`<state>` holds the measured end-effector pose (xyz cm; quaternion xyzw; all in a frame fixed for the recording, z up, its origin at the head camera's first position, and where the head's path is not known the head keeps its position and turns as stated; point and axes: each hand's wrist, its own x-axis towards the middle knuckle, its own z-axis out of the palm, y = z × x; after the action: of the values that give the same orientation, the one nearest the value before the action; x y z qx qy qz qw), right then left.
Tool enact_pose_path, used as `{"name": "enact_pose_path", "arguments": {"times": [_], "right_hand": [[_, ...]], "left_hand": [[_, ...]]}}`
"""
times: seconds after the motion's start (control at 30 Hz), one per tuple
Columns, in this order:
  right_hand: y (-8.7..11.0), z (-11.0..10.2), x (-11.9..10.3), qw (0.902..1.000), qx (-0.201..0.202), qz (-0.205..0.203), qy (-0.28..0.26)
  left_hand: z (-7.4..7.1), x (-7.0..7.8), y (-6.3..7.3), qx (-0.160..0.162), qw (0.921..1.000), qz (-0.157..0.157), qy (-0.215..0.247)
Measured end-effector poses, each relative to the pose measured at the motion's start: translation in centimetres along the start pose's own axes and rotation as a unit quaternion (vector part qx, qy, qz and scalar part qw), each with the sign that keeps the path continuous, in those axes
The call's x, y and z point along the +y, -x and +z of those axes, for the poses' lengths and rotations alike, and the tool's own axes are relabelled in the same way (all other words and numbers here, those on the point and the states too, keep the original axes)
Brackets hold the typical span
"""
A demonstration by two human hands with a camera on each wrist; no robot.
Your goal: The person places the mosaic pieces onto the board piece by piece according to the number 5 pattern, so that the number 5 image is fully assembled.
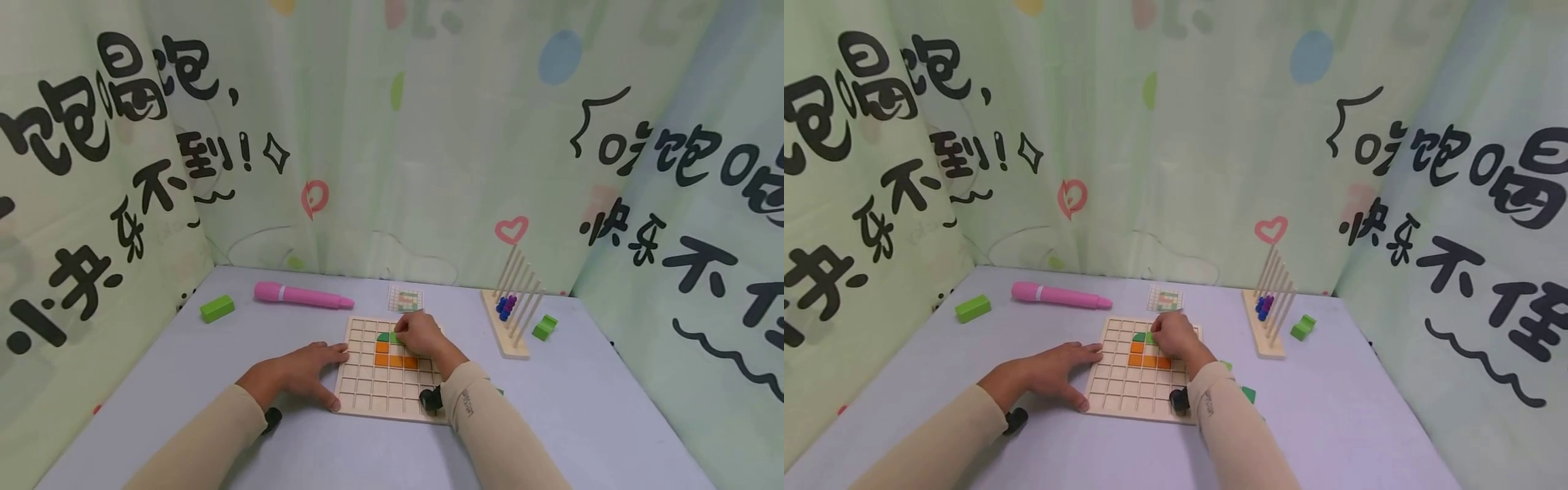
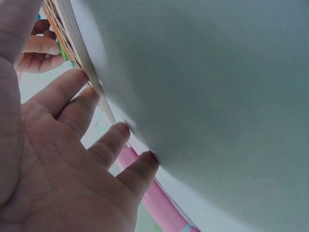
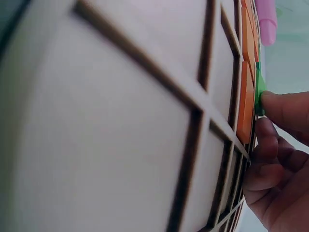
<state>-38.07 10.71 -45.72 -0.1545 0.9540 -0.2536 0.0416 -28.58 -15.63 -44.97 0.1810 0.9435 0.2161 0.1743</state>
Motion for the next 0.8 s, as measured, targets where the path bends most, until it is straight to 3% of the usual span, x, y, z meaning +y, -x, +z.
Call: {"name": "enact_pose_path", "arguments": {"times": [0.3, 0.53, 0.8], "right_hand": [[1.9, -1.5, 1.0, 0.9999, 0.013, -0.005, 0.000], [4.2, -3.8, 3.7, 0.9984, 0.021, 0.040, -0.035], [7.1, -5.8, 6.6, 0.9977, 0.015, 0.066, -0.002]], "left_hand": [[0.4, 0.1, -0.2, -0.002, 1.0000, 0.006, 0.000], [0.3, -0.1, -0.2, -0.002, 1.0000, 0.003, -0.003], [0.2, -0.1, -0.1, -0.004, 1.0000, 0.008, 0.002]]}}
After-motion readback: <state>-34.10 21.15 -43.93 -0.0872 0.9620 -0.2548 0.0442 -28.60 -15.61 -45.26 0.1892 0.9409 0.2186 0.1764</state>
